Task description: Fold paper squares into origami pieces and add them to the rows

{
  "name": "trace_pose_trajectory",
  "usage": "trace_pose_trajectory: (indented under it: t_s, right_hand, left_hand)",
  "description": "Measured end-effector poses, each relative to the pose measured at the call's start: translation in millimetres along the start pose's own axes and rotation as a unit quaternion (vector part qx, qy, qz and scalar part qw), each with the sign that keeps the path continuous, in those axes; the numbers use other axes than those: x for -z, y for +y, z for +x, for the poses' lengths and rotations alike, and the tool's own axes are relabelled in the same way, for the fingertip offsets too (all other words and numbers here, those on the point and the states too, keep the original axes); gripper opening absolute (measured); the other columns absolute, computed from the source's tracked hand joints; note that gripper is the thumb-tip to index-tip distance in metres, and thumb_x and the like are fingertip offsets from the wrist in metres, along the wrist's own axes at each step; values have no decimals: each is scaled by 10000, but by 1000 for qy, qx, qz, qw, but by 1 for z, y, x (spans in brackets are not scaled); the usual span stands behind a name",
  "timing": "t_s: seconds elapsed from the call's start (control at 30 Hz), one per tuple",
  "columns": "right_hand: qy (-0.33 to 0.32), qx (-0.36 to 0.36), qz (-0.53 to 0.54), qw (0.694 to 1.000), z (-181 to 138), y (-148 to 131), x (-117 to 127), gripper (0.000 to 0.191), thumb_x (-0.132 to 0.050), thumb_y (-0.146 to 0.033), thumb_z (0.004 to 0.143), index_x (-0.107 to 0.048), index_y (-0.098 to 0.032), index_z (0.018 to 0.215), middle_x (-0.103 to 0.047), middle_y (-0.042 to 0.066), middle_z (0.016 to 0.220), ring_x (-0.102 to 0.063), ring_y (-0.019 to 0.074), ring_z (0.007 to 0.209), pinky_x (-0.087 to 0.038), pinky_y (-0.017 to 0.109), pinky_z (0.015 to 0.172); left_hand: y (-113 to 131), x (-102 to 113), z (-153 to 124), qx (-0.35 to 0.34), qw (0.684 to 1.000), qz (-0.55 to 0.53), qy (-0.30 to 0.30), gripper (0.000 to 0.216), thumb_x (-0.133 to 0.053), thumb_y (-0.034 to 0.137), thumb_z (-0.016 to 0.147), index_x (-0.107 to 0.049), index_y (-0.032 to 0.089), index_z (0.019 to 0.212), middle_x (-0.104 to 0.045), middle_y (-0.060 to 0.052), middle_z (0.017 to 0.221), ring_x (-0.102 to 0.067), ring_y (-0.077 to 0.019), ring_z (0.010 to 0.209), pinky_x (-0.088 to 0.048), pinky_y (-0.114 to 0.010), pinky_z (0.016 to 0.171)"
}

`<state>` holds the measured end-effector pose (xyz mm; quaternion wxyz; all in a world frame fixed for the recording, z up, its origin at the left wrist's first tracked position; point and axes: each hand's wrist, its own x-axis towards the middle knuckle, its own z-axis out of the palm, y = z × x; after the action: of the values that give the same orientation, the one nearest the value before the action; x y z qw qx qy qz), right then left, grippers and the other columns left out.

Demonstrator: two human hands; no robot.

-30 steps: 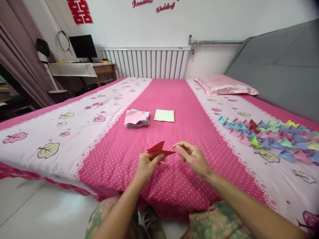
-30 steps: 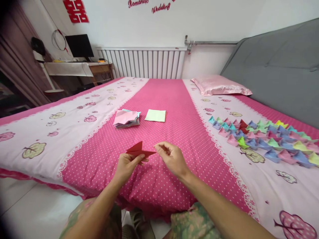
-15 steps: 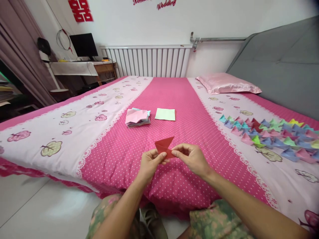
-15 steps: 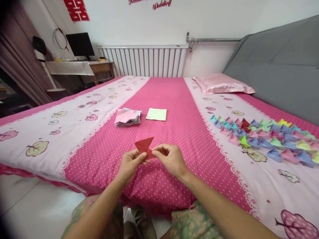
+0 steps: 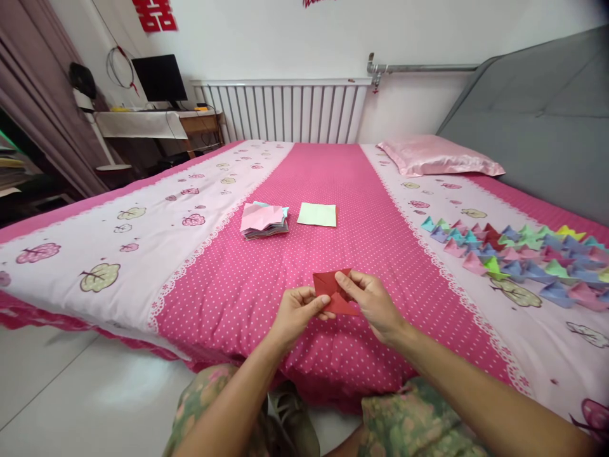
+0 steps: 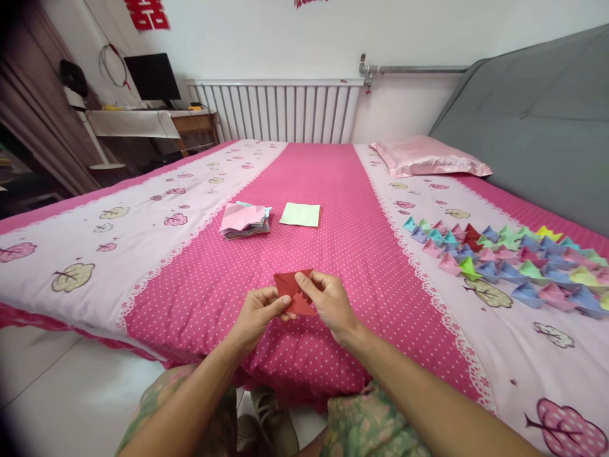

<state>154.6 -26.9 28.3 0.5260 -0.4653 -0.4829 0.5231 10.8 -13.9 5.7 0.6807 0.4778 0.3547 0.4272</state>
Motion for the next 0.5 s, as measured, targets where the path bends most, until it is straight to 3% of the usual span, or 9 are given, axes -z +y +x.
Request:
trace_pose_trajectory:
  t_s: [0.27,0.4,0.5]
  right_hand:
    - [0,-92,103,990,3,-1,3,293,-682,-340,654,-601,-155,867,-542,-30,626,-445,44,487,-376,169,505]
    - [-5,-64,105,992,3,-5,4,290,-617,-383,713,-608,-152,888,-552,-9,634,-464,61,509,-384,178,509]
    - [-42,-30,99,994,3,-10,11,333,-510,-410,778,-598,-172,992,-598,36,766,-525,102,602,-432,229,590]
  left_hand:
    - [1,2,-1,3,999,-26,-37,241,-698,282,645,-604,105,780,-650,-27,596,-602,-93,481,-442,-161,468]
    - [0,5,0,8,998,-41,-39,225,-662,299,684,-614,103,784,-638,-24,616,-580,-77,472,-425,-156,458]
    - [1,10,1,26,994,-98,-31,186,-646,274,700,-607,104,762,-596,-1,574,-524,-54,428,-399,-154,428]
